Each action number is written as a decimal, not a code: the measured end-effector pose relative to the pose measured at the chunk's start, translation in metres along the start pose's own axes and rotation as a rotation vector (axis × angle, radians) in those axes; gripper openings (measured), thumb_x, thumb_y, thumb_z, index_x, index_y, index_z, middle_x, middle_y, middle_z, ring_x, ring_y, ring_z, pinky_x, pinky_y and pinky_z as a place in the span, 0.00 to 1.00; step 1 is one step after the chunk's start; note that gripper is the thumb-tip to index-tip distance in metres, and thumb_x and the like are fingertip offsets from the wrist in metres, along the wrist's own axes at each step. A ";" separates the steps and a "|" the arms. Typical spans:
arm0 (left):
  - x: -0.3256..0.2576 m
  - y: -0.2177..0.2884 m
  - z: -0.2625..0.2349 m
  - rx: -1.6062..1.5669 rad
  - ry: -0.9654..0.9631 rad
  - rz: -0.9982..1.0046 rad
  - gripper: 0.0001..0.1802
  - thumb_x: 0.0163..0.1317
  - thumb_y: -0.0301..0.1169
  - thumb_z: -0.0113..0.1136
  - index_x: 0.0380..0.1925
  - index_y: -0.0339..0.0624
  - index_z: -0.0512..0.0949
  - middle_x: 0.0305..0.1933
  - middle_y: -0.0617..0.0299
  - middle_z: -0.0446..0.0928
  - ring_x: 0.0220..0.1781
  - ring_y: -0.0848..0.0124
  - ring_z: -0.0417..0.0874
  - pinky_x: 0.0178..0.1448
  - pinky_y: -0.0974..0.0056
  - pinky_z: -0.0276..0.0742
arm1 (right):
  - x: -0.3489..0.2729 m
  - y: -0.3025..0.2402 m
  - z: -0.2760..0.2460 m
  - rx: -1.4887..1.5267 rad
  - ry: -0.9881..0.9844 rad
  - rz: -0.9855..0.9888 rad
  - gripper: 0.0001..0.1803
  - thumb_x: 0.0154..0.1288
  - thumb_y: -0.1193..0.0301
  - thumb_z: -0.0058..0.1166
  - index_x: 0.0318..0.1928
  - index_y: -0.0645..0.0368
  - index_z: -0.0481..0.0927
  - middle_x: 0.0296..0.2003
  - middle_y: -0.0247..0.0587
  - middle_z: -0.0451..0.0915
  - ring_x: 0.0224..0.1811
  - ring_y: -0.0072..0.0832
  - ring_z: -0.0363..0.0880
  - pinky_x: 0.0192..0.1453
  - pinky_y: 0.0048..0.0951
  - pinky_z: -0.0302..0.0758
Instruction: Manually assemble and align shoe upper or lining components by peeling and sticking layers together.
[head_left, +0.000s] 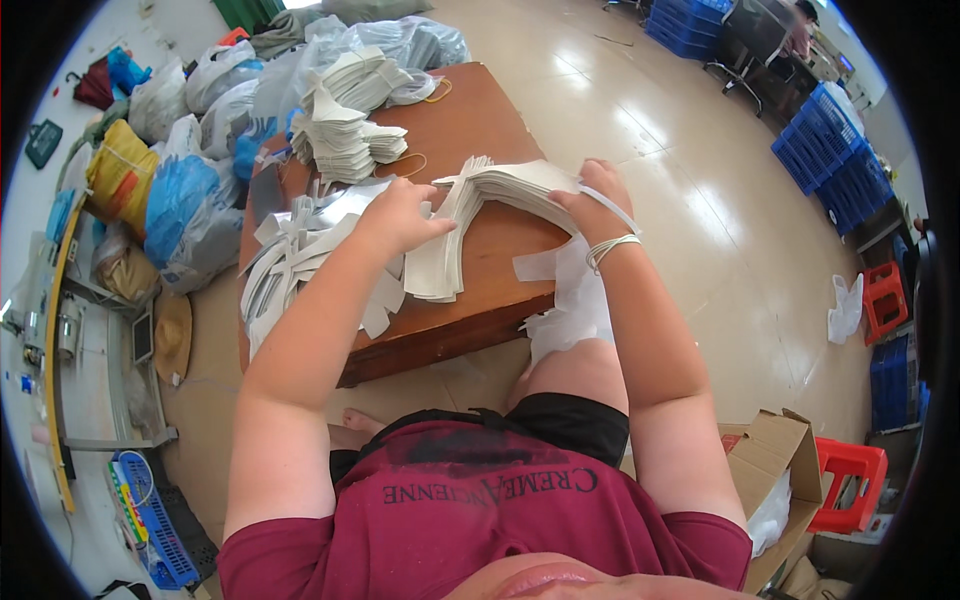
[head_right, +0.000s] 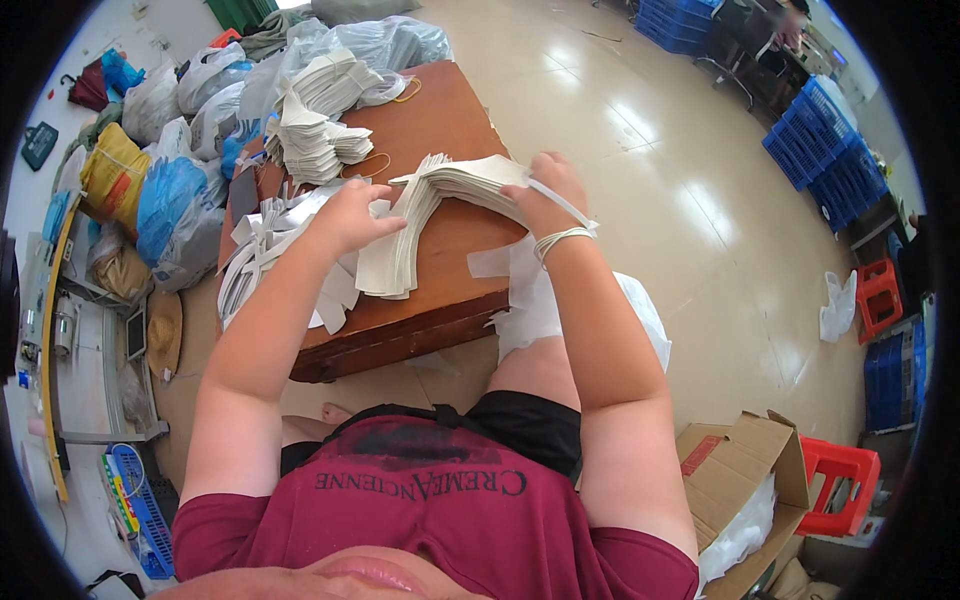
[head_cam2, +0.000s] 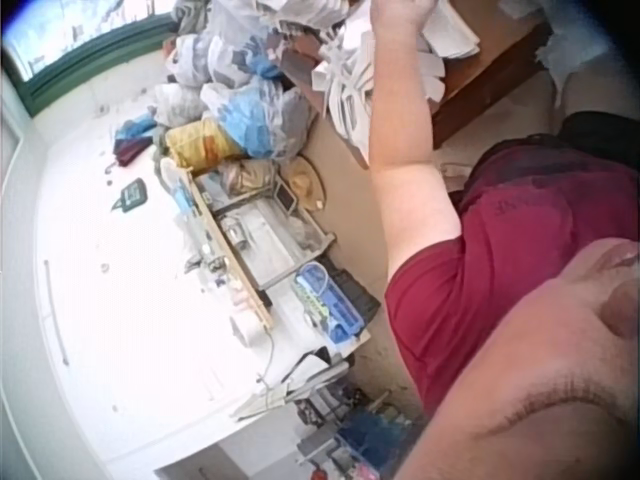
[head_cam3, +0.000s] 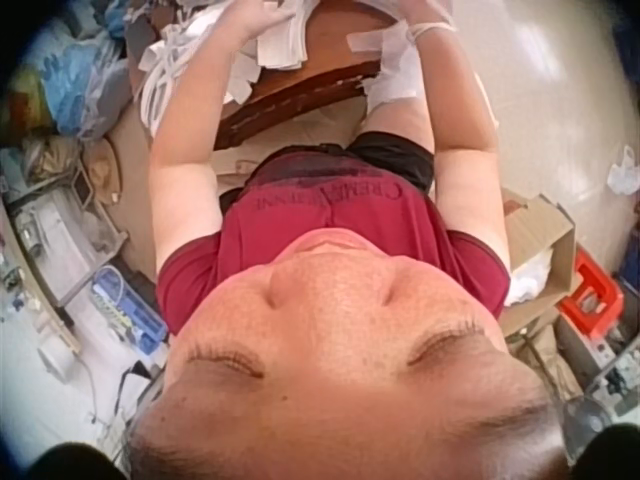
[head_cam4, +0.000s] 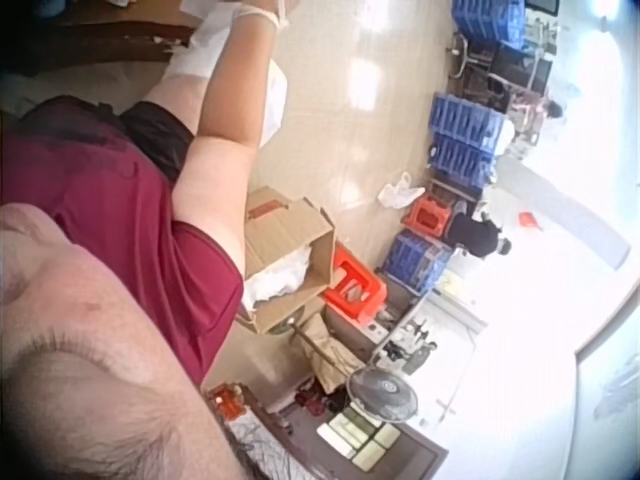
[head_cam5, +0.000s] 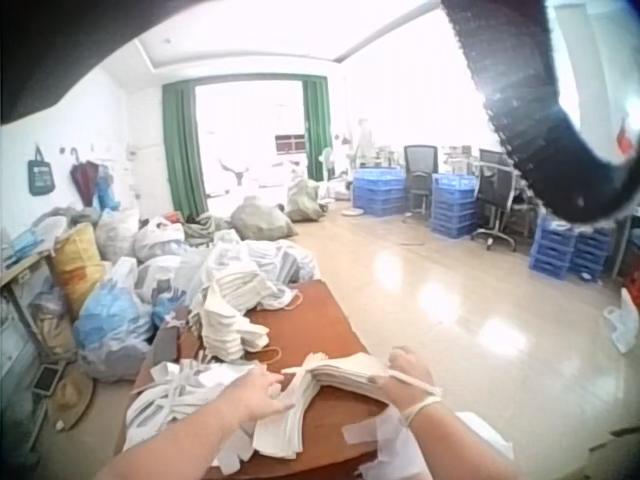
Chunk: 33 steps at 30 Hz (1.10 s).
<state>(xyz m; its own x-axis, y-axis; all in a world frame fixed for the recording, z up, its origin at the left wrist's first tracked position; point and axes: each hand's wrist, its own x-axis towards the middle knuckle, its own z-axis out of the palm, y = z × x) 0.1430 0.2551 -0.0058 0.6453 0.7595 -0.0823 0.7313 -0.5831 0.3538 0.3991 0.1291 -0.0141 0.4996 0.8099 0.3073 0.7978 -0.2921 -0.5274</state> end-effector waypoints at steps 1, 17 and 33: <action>-0.003 0.005 0.002 0.093 0.082 -0.001 0.40 0.51 0.54 0.69 0.61 0.45 0.74 0.54 0.52 0.77 0.60 0.57 0.76 0.63 0.55 0.72 | 0.000 0.001 0.001 -0.001 0.005 0.003 0.20 0.51 0.66 0.69 0.42 0.63 0.80 0.50 0.52 0.79 0.52 0.47 0.78 0.56 0.40 0.75; -0.007 0.029 0.045 0.114 0.238 -0.001 0.27 0.60 0.46 0.63 0.52 0.38 0.74 0.45 0.50 0.80 0.50 0.54 0.81 0.54 0.50 0.75 | -0.006 -0.001 0.007 -0.173 -0.161 0.003 0.16 0.54 0.64 0.67 0.37 0.62 0.79 0.40 0.52 0.80 0.46 0.50 0.79 0.50 0.45 0.75; -0.054 -0.025 0.022 -0.358 0.523 0.029 0.25 0.66 0.48 0.54 0.48 0.36 0.81 0.53 0.43 0.80 0.55 0.49 0.80 0.62 0.54 0.73 | -0.082 -0.038 -0.020 0.042 -0.060 -0.097 0.16 0.52 0.65 0.69 0.31 0.63 0.77 0.36 0.51 0.80 0.43 0.49 0.79 0.48 0.43 0.76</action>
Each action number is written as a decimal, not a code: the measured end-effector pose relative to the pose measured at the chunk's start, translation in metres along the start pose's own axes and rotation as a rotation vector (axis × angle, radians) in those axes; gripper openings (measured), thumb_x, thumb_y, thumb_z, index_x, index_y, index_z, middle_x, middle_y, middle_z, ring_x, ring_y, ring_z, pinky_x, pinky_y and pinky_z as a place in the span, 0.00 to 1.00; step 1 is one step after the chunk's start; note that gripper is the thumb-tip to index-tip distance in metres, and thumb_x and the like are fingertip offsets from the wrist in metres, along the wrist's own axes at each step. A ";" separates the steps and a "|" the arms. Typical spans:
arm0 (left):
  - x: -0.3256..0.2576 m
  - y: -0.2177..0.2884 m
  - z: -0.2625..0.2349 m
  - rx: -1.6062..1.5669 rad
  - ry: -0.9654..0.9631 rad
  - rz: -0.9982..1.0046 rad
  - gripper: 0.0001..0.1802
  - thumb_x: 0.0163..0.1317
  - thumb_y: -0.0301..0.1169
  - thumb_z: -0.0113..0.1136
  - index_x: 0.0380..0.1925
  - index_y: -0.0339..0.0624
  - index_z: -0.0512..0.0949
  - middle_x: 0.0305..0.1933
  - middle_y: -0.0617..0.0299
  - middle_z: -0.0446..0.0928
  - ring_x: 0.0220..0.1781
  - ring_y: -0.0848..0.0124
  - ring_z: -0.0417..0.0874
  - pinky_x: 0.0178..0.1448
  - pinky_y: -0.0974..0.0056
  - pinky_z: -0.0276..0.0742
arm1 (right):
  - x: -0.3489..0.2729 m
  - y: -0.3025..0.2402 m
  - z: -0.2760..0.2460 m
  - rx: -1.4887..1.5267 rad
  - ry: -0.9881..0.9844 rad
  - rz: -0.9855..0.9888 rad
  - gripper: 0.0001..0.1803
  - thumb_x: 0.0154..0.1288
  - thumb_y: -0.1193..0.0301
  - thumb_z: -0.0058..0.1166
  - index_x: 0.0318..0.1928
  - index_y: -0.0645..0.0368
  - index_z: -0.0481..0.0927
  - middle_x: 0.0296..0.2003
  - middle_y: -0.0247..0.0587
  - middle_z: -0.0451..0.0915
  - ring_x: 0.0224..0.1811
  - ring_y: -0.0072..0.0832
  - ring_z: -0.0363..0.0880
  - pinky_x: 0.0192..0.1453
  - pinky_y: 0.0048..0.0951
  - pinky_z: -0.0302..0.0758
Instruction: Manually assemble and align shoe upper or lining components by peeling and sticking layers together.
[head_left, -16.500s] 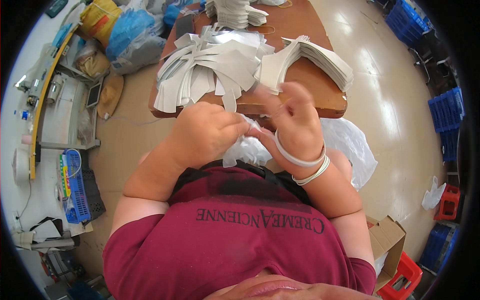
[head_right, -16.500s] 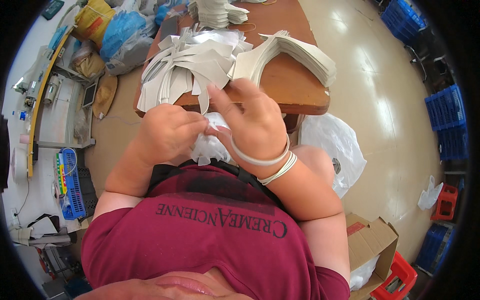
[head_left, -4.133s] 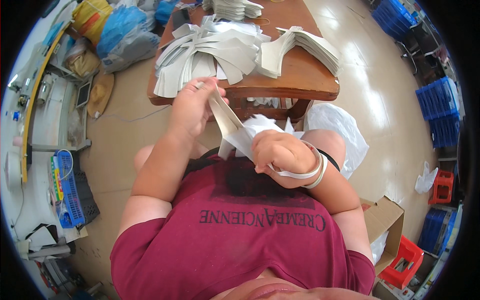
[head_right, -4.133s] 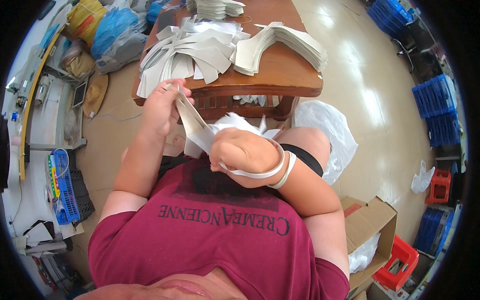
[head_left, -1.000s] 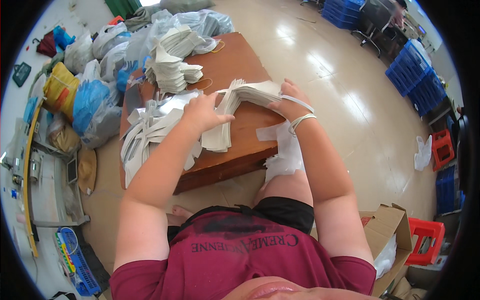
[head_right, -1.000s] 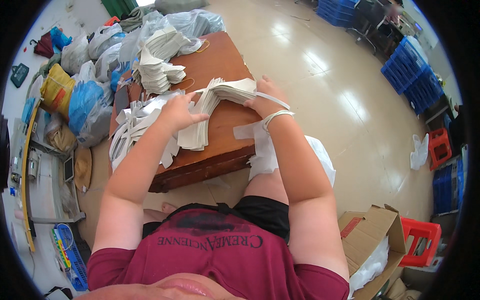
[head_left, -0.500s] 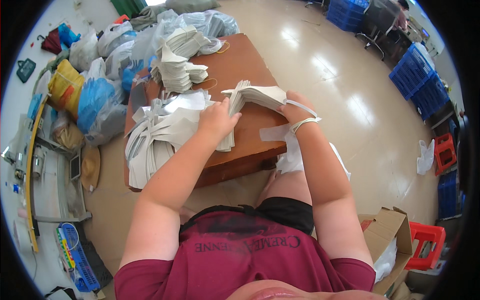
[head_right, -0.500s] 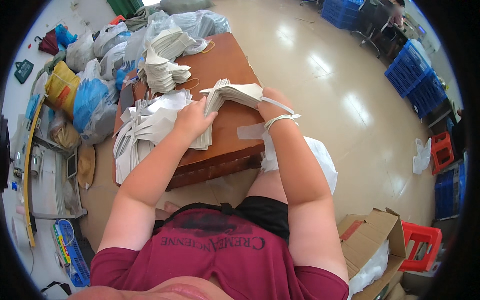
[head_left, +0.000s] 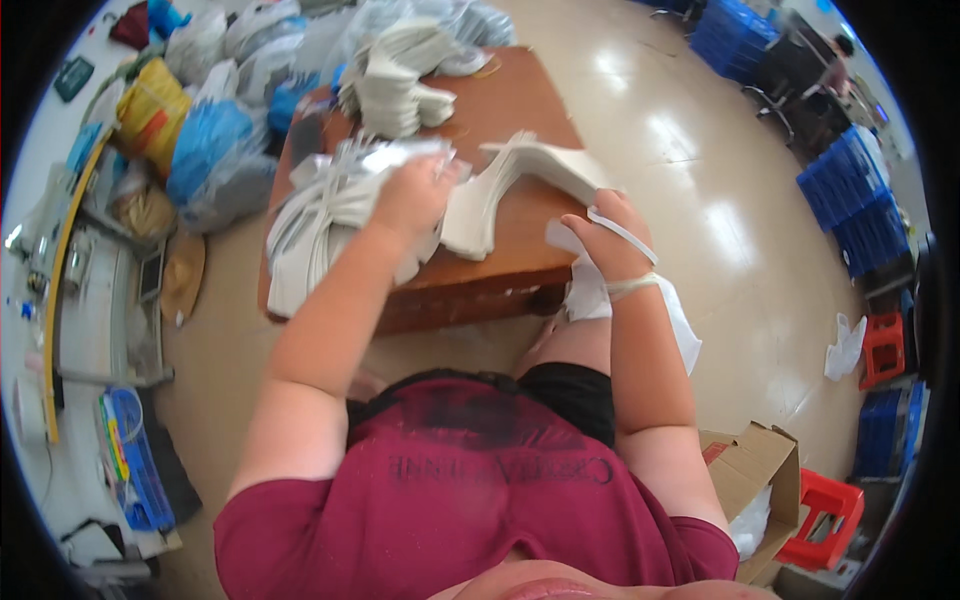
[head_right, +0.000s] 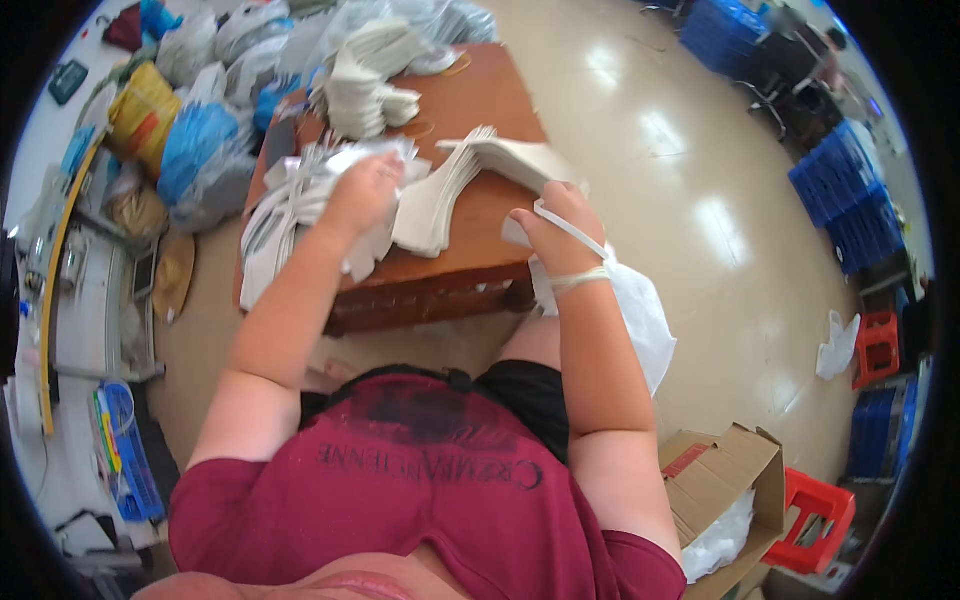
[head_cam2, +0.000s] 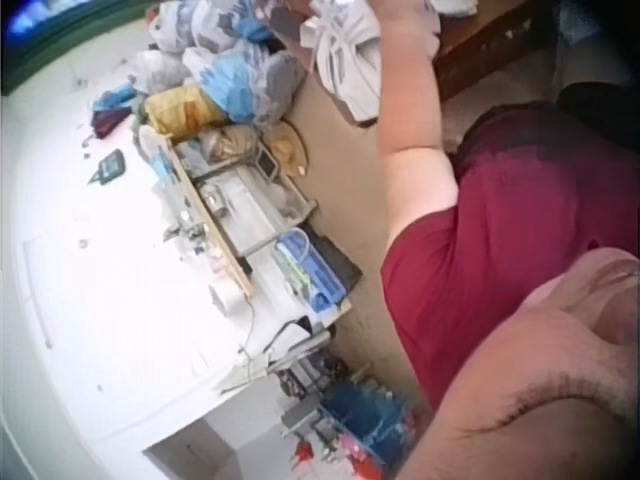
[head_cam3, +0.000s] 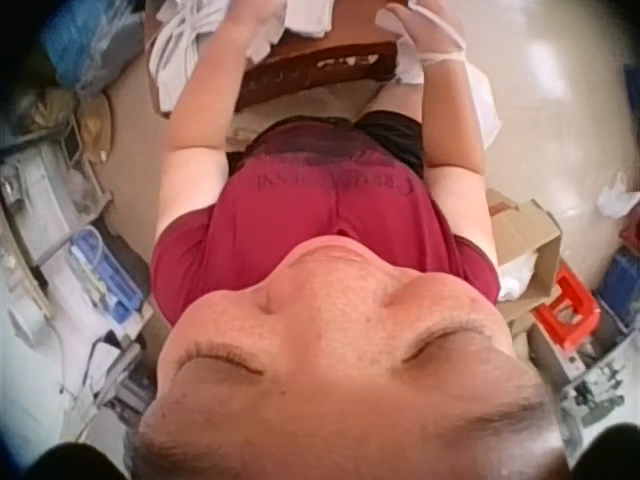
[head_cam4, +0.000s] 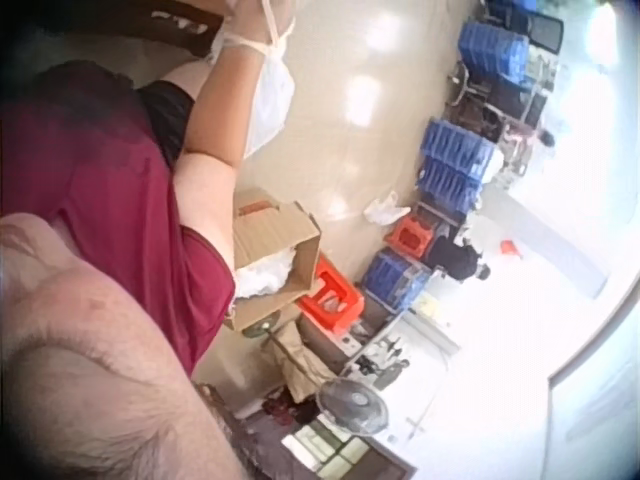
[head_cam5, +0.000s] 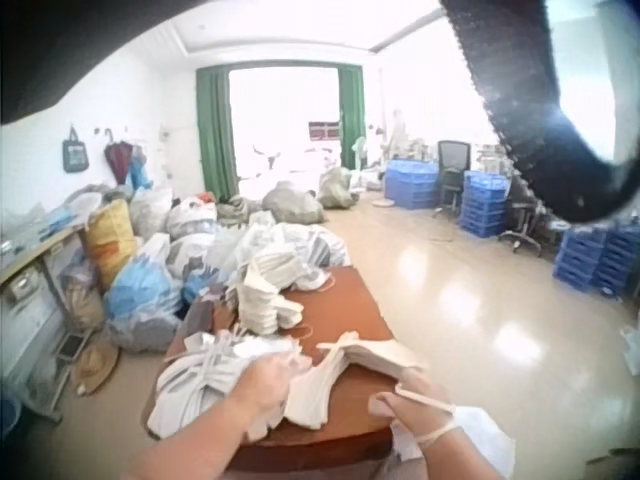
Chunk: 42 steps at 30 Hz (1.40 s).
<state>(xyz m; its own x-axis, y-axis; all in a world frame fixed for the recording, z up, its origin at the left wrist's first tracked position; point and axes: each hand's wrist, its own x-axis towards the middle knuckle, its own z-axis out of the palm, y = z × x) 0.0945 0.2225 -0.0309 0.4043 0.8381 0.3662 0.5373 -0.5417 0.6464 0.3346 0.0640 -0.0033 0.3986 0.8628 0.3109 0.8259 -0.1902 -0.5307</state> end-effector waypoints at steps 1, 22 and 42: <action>-0.008 -0.013 -0.023 0.003 0.014 0.041 0.24 0.68 0.44 0.56 0.54 0.34 0.78 0.50 0.45 0.82 0.53 0.58 0.82 0.59 0.61 0.74 | -0.018 -0.013 -0.007 0.046 -0.051 -0.071 0.16 0.52 0.66 0.69 0.30 0.63 0.76 0.37 0.50 0.81 0.42 0.49 0.78 0.47 0.42 0.76; -0.060 -0.141 -0.089 0.232 0.318 -0.364 0.26 0.55 0.35 0.68 0.56 0.42 0.78 0.46 0.54 0.85 0.44 0.62 0.86 0.51 0.59 0.78 | -0.141 -0.107 0.043 0.355 -0.554 -0.882 0.11 0.54 0.67 0.66 0.30 0.60 0.78 0.45 0.49 0.82 0.43 0.43 0.80 0.51 0.41 0.76; -0.054 -0.011 -0.161 -0.395 0.708 0.062 0.11 0.60 0.29 0.68 0.41 0.38 0.84 0.31 0.64 0.84 0.31 0.80 0.82 0.36 0.72 0.77 | -0.146 -0.109 0.042 0.422 -0.282 -0.809 0.07 0.54 0.78 0.61 0.34 0.60 0.78 0.39 0.43 0.82 0.42 0.42 0.80 0.50 0.39 0.75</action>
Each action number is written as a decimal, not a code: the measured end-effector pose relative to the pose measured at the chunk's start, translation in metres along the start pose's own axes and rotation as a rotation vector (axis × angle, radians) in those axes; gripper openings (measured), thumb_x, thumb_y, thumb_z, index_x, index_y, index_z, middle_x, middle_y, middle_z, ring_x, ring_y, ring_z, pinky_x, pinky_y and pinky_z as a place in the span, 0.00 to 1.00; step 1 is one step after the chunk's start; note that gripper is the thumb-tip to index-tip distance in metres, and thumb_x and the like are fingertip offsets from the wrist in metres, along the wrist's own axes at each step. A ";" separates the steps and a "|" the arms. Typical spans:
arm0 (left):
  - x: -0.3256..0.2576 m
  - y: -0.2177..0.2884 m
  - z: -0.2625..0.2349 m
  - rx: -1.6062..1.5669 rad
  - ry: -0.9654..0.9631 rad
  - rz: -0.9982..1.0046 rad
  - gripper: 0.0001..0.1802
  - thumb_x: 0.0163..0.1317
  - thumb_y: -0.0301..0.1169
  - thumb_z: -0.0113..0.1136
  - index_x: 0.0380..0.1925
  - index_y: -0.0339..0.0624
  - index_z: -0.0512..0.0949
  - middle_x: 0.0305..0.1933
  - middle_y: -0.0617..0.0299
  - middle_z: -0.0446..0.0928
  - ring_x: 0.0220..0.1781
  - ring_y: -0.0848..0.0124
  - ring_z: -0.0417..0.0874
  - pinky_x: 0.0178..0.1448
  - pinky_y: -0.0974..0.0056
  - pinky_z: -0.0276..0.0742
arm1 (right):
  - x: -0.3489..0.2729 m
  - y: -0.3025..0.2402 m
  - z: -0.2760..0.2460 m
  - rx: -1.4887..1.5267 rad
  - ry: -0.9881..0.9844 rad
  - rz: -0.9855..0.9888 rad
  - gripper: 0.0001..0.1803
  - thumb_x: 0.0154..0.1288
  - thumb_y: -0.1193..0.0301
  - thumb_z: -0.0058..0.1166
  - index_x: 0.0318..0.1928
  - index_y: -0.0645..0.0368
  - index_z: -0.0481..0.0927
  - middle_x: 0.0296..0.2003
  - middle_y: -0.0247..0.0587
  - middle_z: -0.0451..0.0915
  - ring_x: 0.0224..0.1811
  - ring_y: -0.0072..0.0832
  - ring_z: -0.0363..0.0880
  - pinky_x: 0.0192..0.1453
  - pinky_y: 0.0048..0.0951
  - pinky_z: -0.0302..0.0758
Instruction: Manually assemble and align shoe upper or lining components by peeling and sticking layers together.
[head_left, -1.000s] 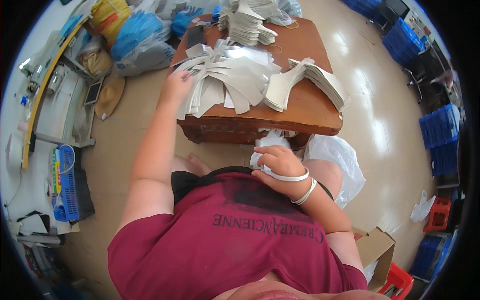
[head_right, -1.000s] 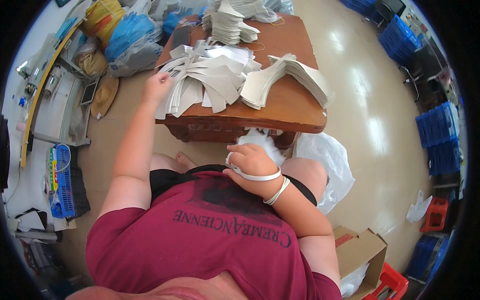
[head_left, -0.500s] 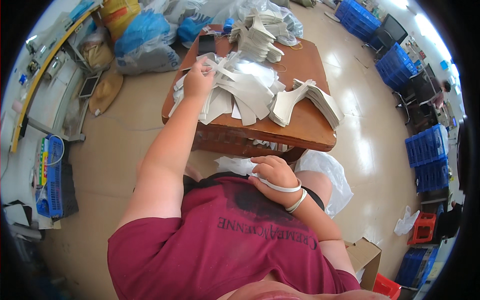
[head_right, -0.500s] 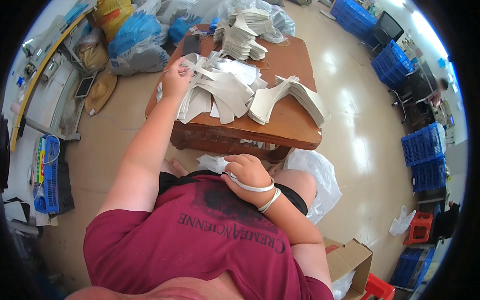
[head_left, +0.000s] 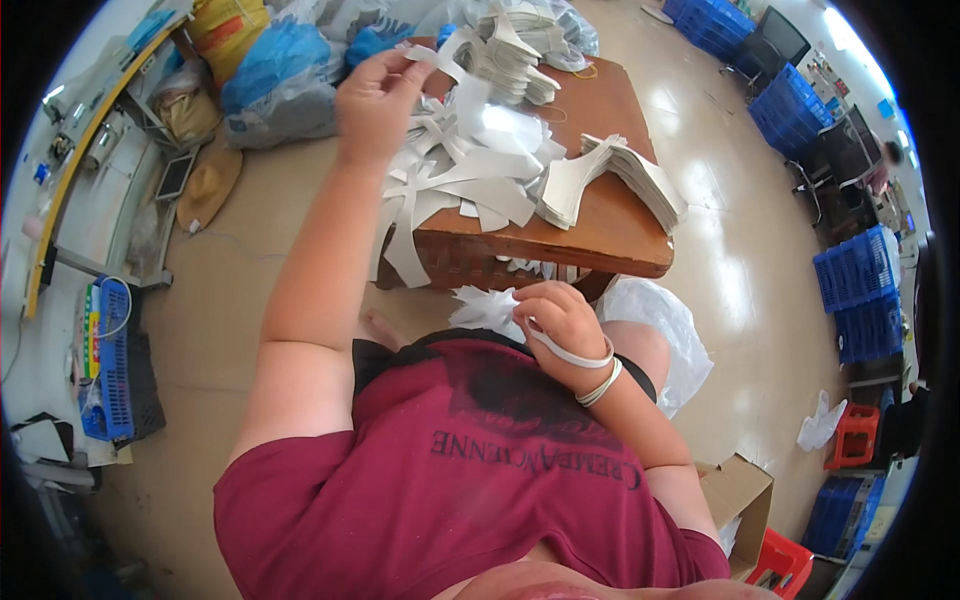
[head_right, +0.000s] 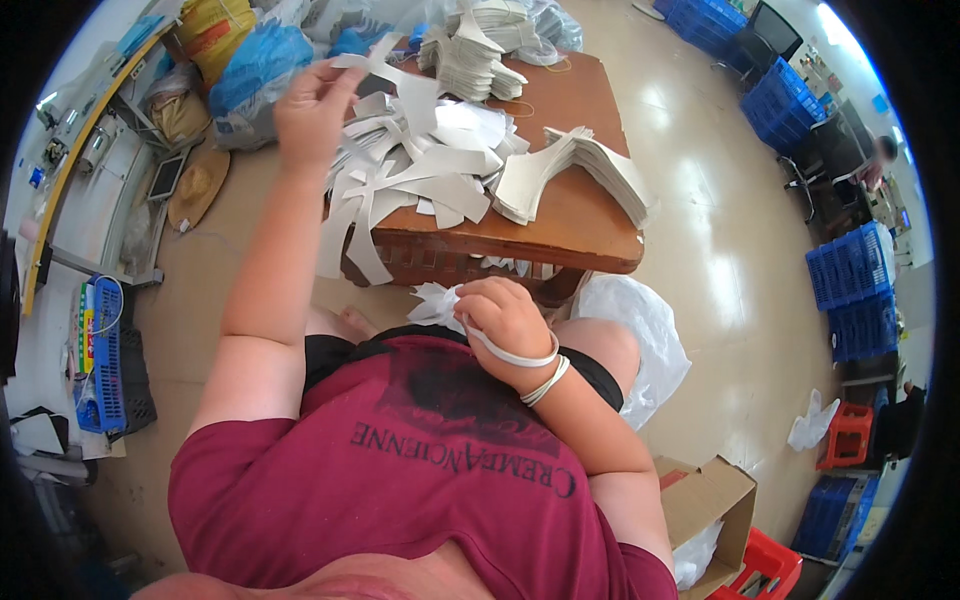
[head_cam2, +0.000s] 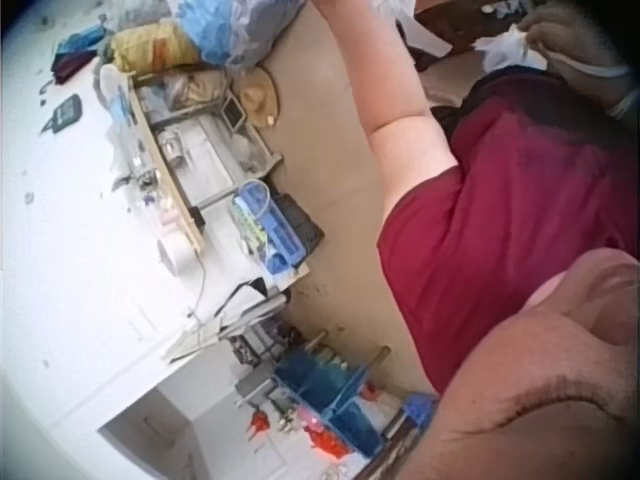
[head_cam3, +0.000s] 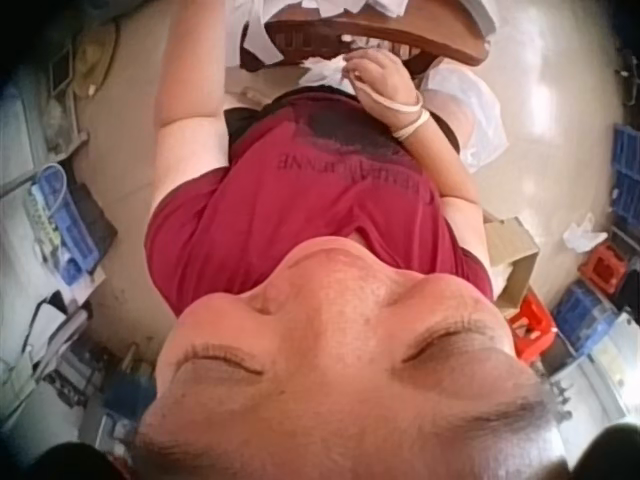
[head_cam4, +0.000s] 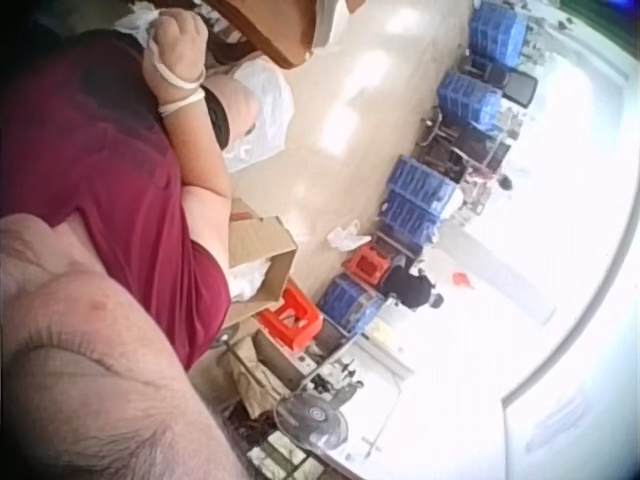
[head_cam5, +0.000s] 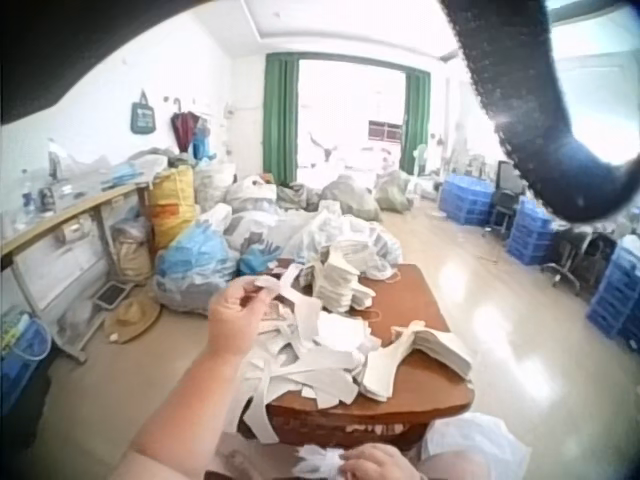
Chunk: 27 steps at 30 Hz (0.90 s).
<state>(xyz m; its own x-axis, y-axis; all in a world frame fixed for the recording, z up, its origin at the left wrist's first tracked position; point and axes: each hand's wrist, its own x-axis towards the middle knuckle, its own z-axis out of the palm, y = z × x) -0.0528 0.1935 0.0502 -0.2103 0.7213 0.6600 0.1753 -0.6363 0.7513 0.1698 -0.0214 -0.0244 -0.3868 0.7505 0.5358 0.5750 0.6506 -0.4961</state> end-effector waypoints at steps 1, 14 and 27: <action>-0.003 0.003 -0.009 -0.047 -0.052 0.040 0.10 0.61 0.30 0.67 0.41 0.38 0.83 0.32 0.64 0.84 0.28 0.79 0.81 0.34 0.71 0.77 | -0.001 0.003 0.002 -0.002 -0.007 -0.012 0.07 0.55 0.78 0.60 0.35 0.60 0.78 0.41 0.44 0.82 0.44 0.44 0.80 0.51 0.41 0.76; -0.077 -0.081 -0.063 -0.378 -0.068 -0.642 0.08 0.69 0.27 0.52 0.45 0.35 0.71 0.36 0.54 0.81 0.33 0.66 0.85 0.32 0.69 0.73 | 0.071 0.086 0.093 -0.320 -0.251 -0.172 0.11 0.51 0.76 0.53 0.38 0.59 0.80 0.60 0.39 0.74 0.63 0.36 0.72 0.64 0.41 0.68; -0.170 -0.073 -0.110 0.257 -1.615 -1.102 0.13 0.48 0.26 0.64 0.36 0.42 0.85 0.35 0.61 0.84 0.37 0.71 0.82 0.43 0.66 0.77 | 0.086 0.065 0.089 -0.372 -0.370 -0.090 0.12 0.49 0.75 0.55 0.37 0.59 0.82 0.57 0.42 0.76 0.60 0.36 0.74 0.61 0.41 0.69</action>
<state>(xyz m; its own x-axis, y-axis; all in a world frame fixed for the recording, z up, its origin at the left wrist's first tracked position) -0.1358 0.0867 -0.1177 0.5888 0.3360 -0.7351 0.7455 0.1257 0.6546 0.1094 0.0961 -0.0714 -0.6364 0.7279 0.2554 0.7184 0.6798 -0.1472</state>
